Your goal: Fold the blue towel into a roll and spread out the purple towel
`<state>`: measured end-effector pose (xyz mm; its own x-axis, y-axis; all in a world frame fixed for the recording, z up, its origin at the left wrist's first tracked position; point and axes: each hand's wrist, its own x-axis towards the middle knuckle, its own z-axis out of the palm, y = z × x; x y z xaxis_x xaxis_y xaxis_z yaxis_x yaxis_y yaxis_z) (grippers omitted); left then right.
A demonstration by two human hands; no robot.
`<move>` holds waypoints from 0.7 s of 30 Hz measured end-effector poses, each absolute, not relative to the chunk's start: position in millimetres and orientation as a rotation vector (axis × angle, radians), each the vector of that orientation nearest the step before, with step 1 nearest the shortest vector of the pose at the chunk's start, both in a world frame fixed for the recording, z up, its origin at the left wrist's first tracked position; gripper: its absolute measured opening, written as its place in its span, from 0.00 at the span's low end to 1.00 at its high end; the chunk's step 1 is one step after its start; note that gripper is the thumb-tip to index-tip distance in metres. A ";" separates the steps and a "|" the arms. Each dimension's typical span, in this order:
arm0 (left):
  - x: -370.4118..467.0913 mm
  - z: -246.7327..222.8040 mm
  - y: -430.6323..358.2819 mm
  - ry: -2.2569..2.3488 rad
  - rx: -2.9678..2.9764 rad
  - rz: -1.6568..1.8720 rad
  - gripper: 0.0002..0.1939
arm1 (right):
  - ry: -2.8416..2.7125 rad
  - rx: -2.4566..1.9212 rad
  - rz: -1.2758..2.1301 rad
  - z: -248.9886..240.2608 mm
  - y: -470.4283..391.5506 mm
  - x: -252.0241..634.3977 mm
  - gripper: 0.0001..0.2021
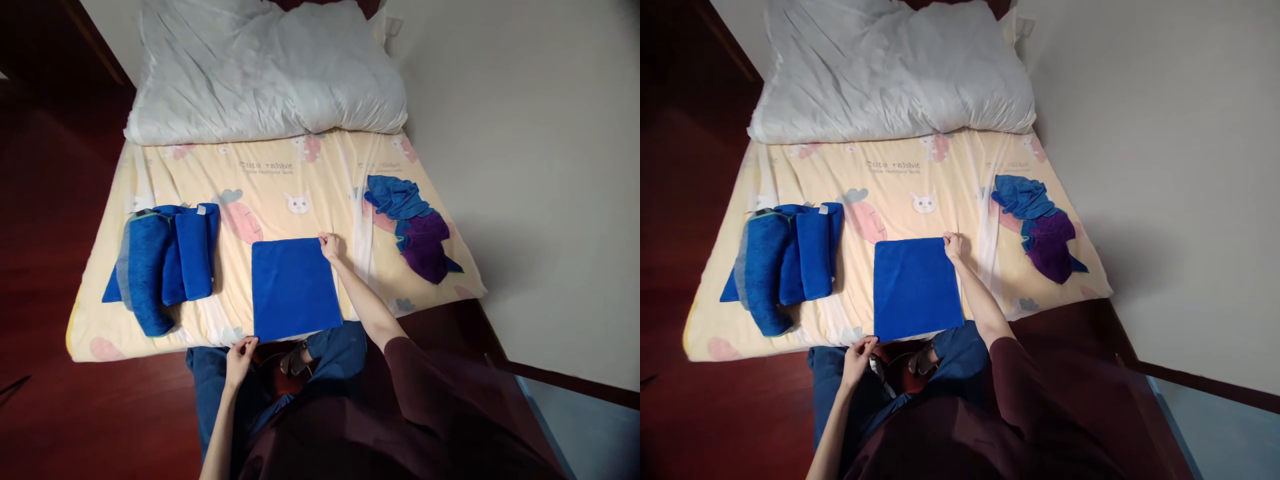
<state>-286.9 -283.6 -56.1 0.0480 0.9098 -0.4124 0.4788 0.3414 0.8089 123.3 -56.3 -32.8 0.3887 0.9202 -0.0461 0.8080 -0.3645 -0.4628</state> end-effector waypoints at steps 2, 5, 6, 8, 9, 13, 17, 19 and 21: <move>-286.8 -49.6 -282.6 1.635 1.360 0.548 0.29 | -1.492 -2.310 0.299 -24.1 -65.9 112.3 0.15; -273.4 -32.3 -270.8 1.750 1.602 0.680 0.24 | -1.737 -2.136 0.173 -15.9 -86.5 85.4 0.21; -263.9 -25.7 -262.0 1.739 1.715 0.724 0.23 | -1.857 -2.046 0.185 -15.8 -94.2 75.1 0.23; -237.9 -14.8 -235.6 1.607 1.950 0.753 0.22 | -2.047 -1.912 0.246 -20.0 -108.7 57.0 0.25; -222.7 -11.5 -218.5 1.529 2.055 0.743 0.23 | -2.092 -1.895 0.279 -23.8 -114.8 50.5 0.26; -168.2 -17.9 -139.9 1.353 2.320 0.596 0.29 | -2.095 -1.973 0.373 -39.9 -125.6 49.3 0.29; -155.9 -39.7 -81.9 1.329 2.357 0.478 0.30 | -2.062 -2.023 0.364 -45.5 -120.2 73.0 0.31; -162.6 -48.2 -66.9 1.395 2.324 0.519 0.32 | -2.036 -2.053 0.339 -46.0 -117.1 83.4 0.31; -170.1 -53.8 -58.7 1.473 2.279 0.574 0.34 | -2.024 -2.065 0.316 -47.2 -115.3 89.9 0.32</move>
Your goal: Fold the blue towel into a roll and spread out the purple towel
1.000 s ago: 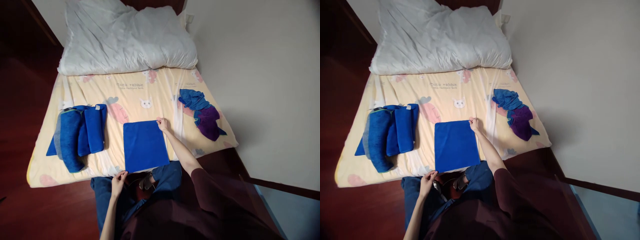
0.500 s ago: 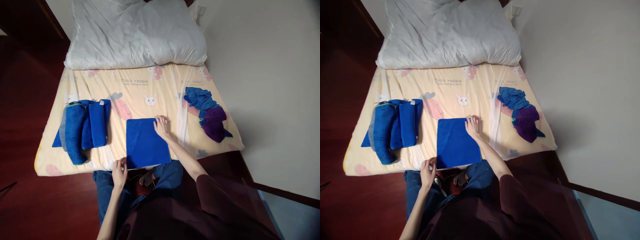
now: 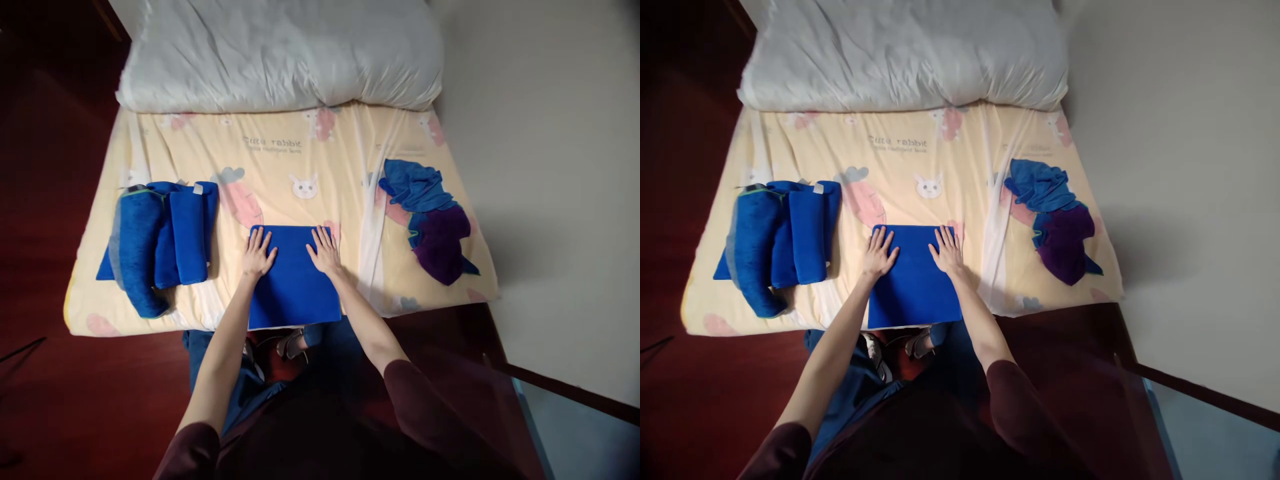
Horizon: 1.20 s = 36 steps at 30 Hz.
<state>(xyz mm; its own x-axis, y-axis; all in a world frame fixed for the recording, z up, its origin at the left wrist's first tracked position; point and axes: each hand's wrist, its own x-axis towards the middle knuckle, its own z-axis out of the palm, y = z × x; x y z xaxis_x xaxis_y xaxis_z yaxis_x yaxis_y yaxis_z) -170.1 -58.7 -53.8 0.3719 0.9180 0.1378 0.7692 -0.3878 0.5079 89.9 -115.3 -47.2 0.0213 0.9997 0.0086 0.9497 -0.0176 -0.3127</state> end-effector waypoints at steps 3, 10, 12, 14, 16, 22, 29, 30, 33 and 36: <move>-174.6 -58.6 -54.0 1.553 2.230 0.601 0.35 | -2.016 -2.069 0.307 -51.2 -114.3 93.5 0.32; -167.7 -62.8 -53.9 1.565 2.197 0.545 0.36 | -2.021 -2.119 0.361 -65.2 -111.8 95.2 0.35; -168.4 -64.3 -52.7 1.564 2.201 0.530 0.37 | -2.005 -2.154 0.328 -70.3 -111.2 96.1 0.36; -169.4 -66.2 -50.1 1.555 2.203 0.528 0.37 | -1.985 -2.173 0.287 -73.9 -110.0 97.0 0.36; -168.8 -65.7 -47.7 1.540 2.199 0.539 0.38 | -1.977 -2.184 0.265 -72.7 -107.4 96.4 0.36; -142.5 -41.5 -73.4 1.527 2.215 0.591 0.36 | -1.972 -2.220 0.228 -40.4 -110.6 59.3 0.34; -115.6 -51.4 -142.7 1.351 2.302 0.461 0.32 | -2.018 -2.149 0.404 -52.1 -166.4 2.4 0.31; -116.1 -53.7 -144.3 1.362 2.302 0.459 0.32 | -1.993 -2.176 0.414 -54.8 -168.8 1.8 0.31; -118.3 -57.1 -140.4 1.366 2.306 0.454 0.32 | -1.988 -2.197 0.401 -59.0 -167.1 5.4 0.32; -117.2 -57.6 -136.0 1.366 2.302 0.449 0.32 | -1.992 -2.170 0.387 -59.6 -162.8 6.6 0.31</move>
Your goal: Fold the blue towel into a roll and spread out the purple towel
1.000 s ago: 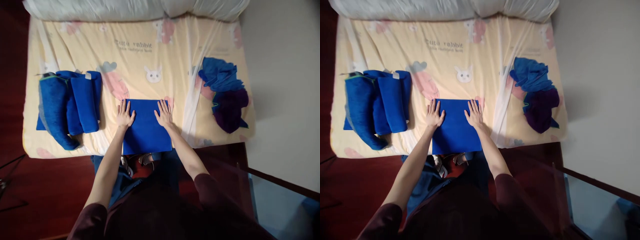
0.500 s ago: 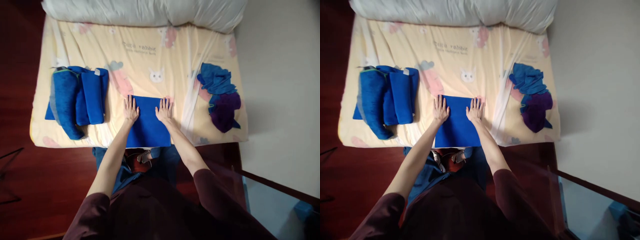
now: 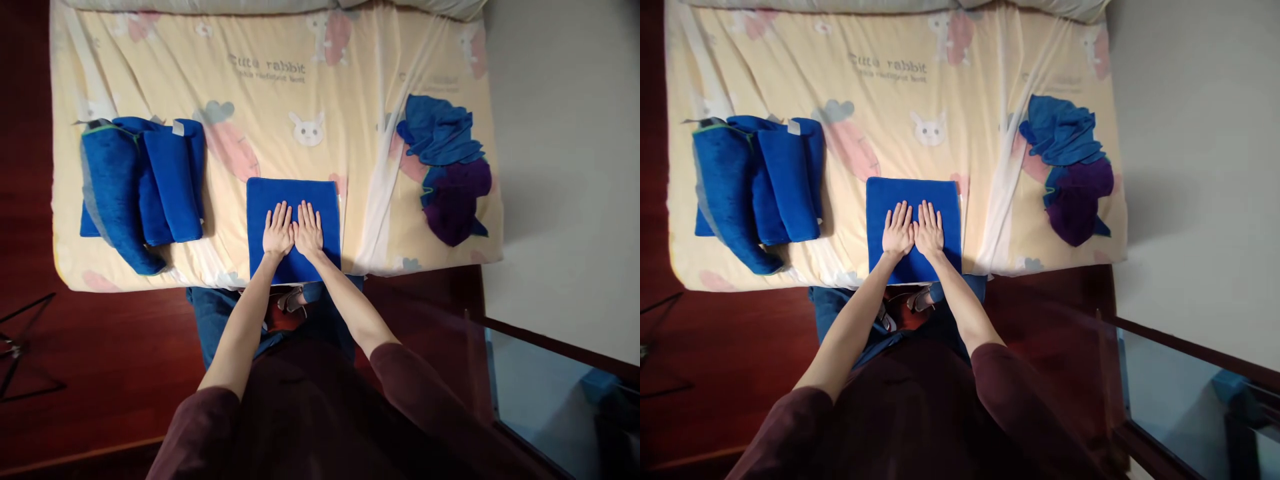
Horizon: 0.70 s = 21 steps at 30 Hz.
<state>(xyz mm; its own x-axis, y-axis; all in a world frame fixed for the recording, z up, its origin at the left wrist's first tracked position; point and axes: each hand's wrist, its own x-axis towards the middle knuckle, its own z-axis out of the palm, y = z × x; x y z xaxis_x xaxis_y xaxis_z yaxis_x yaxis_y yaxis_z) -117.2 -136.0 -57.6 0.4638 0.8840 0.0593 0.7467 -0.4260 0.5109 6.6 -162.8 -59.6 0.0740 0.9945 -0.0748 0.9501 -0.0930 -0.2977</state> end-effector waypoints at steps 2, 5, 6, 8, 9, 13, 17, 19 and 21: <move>-115.0 -56.9 -136.0 1.368 2.304 0.451 0.33 | -1.980 -2.140 0.386 -59.2 -161.9 4.8 0.31; -115.9 -53.9 -137.6 1.375 2.327 0.444 0.33 | -1.962 -2.106 0.403 -56.1 -163.7 6.2 0.31; -119.2 -52.5 -137.9 1.365 2.342 0.439 0.32 | -1.976 -2.083 0.416 -54.4 -165.3 9.9 0.31; -132.1 -50.4 -137.7 1.323 2.370 0.436 0.32 | -2.028 -2.021 0.442 -50.6 -170.6 23.8 0.32; -141.3 -49.9 -137.4 1.306 2.377 0.440 0.32 | -2.048 -1.999 0.448 -49.0 -174.4 33.5 0.32; -181.5 -52.7 -137.5 1.345 2.346 0.487 0.33 | -1.996 -2.067 0.411 -46.1 -192.9 74.9 0.33; -196.6 -58.5 -138.3 1.412 2.288 0.542 0.34 | -1.979 -2.135 0.334 -48.4 -201.8 92.3 0.34; -194.6 -60.3 -138.2 1.424 2.281 0.546 0.34 | -1.986 -2.148 0.324 -50.5 -201.5 92.3 0.34; -191.8 -61.6 -137.9 1.423 2.296 0.534 0.34 | -1.990 -2.153 0.334 -52.5 -200.5 91.0 0.34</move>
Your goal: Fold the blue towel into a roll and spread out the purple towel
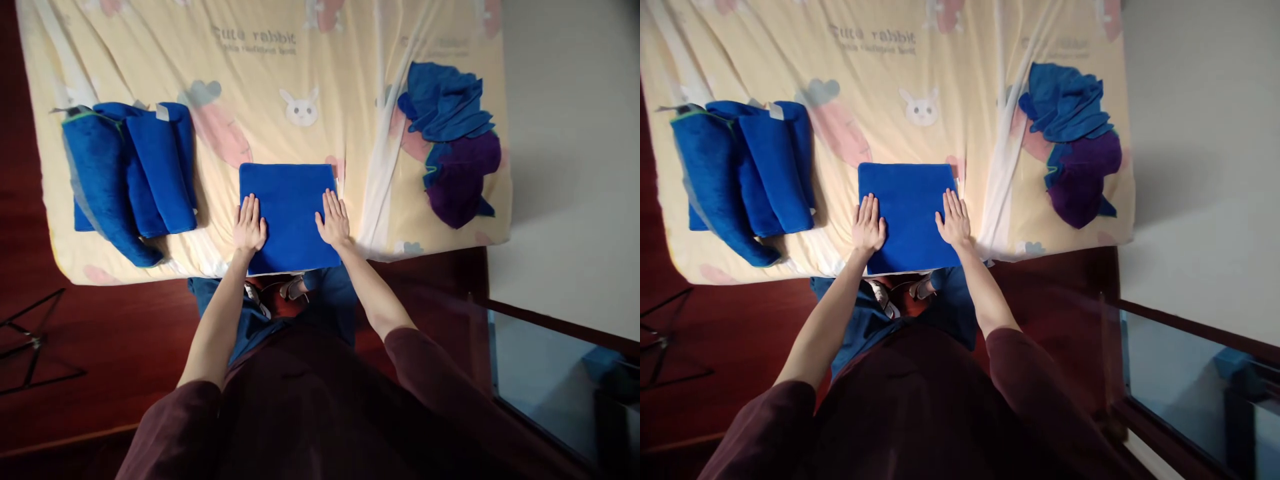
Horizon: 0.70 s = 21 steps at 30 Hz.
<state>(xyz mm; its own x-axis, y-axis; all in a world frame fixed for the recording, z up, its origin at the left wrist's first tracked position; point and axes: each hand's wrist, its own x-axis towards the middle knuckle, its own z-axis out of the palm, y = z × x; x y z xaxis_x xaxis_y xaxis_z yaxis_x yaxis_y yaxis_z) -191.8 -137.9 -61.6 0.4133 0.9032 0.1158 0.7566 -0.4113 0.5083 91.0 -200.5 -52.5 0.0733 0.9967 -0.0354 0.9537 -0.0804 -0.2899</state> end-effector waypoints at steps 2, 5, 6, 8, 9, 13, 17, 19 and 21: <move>-190.7 -62.9 -137.6 1.423 2.315 0.522 0.34 | -1.995 -2.156 0.347 -54.2 -200.0 90.4 0.35; -191.7 -63.0 -136.5 1.433 2.323 0.512 0.34 | -2.016 -2.160 0.339 -54.5 -198.5 90.6 0.35; -191.7 -61.7 -135.9 1.438 2.322 0.503 0.34 | -2.021 -2.167 0.331 -53.3 -196.9 90.3 0.35; -189.6 -55.6 -135.2 1.460 2.311 0.478 0.34 | -2.013 -2.202 0.332 -48.0 -191.9 87.5 0.34; -187.1 -51.2 -135.9 1.476 2.304 0.465 0.34 | -2.000 -2.222 0.340 -43.8 -189.3 84.1 0.34; -166.4 -35.5 -156.7 1.506 2.311 0.474 0.34 | -1.966 -2.168 0.332 -26.1 -192.9 51.2 0.34; -144.0 -43.1 -202.0 1.393 2.334 0.421 0.34 | -2.033 -2.030 0.404 -29.4 -226.8 1.6 0.32; -139.7 -52.7 -219.6 1.344 2.330 0.360 0.33 | -2.060 -2.013 0.489 -37.7 -243.2 -14.3 0.31; -140.0 -61.5 -227.7 1.327 2.330 0.334 0.33 | -2.057 -2.020 0.536 -45.3 -252.3 -20.0 0.31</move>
